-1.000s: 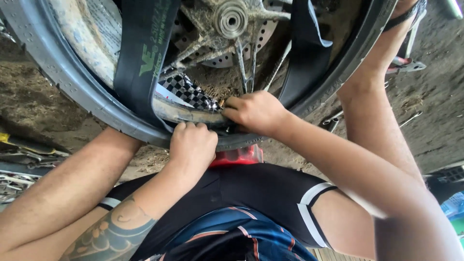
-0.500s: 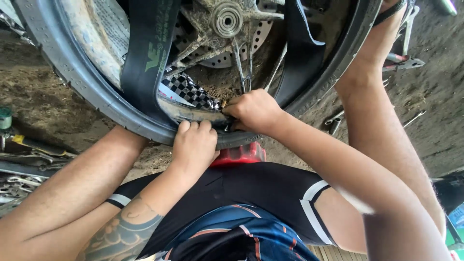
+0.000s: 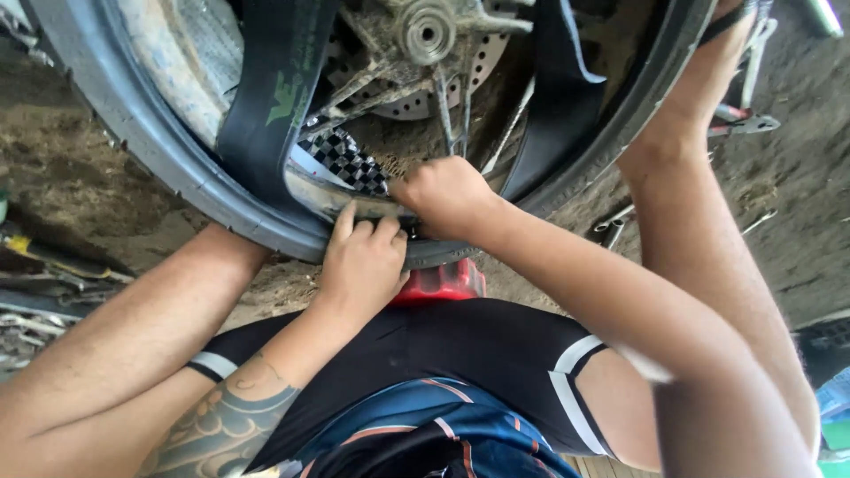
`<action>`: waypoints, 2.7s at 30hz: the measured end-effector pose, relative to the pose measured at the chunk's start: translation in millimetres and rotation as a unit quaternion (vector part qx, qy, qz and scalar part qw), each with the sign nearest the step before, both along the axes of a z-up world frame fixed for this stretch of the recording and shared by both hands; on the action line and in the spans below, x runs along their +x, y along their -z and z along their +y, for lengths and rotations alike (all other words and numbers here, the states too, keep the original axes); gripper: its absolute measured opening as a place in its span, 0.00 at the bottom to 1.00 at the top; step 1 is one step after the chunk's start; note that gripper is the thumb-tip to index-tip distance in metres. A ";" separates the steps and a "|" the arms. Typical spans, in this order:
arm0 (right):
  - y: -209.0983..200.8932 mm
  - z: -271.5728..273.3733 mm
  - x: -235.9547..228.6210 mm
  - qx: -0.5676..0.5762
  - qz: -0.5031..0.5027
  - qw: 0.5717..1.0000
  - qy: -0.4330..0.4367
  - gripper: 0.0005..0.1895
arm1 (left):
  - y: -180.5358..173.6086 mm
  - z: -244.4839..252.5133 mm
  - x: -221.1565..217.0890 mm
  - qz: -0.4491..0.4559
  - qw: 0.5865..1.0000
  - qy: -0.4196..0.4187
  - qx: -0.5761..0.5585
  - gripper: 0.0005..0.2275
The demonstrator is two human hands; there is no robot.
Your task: Inserting a new inner tube into a motorcycle tire rim and tucking it under the tire casing.
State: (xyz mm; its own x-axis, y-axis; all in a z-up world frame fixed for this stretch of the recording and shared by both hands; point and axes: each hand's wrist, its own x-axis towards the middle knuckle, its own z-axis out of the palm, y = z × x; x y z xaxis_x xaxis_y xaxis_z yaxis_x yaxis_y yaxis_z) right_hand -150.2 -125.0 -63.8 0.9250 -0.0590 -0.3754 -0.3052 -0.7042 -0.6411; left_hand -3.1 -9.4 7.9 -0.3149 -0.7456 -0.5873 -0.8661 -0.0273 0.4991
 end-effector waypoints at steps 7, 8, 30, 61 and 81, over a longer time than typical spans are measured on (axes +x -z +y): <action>-22.1 -1.8 -15.5 0.122 0.188 0.971 0.089 0.26 | 9.6 24.6 -2.8 0.042 0.999 -0.026 0.014 0.20; -23.0 -4.4 -17.3 0.118 0.191 0.970 0.093 0.26 | 13.8 27.2 -6.2 0.046 0.999 -0.023 0.010 0.20; 25.5 14.7 -5.4 0.072 0.271 0.945 0.169 0.22 | 41.1 42.8 -12.1 -0.020 0.929 -0.032 -0.368 0.06; 37.2 71.8 -51.0 -0.300 -0.171 0.901 0.264 0.10 | 85.5 5.3 -2.0 -0.078 0.930 0.015 -0.358 0.28; -4.8 56.6 -58.3 -0.260 -0.177 0.914 0.257 0.11 | 115.3 -86.2 -10.3 0.098 0.958 0.121 0.242 0.24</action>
State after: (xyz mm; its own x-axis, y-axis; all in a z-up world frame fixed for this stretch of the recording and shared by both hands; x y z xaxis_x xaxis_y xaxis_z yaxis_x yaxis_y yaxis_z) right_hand -208.5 -68.4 -59.0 0.7827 -0.6056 0.1436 -0.5203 -0.7633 -0.3829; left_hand -13.4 -95.6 -107.4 -0.5831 -0.2924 -0.7580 -0.7677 -0.1068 0.6318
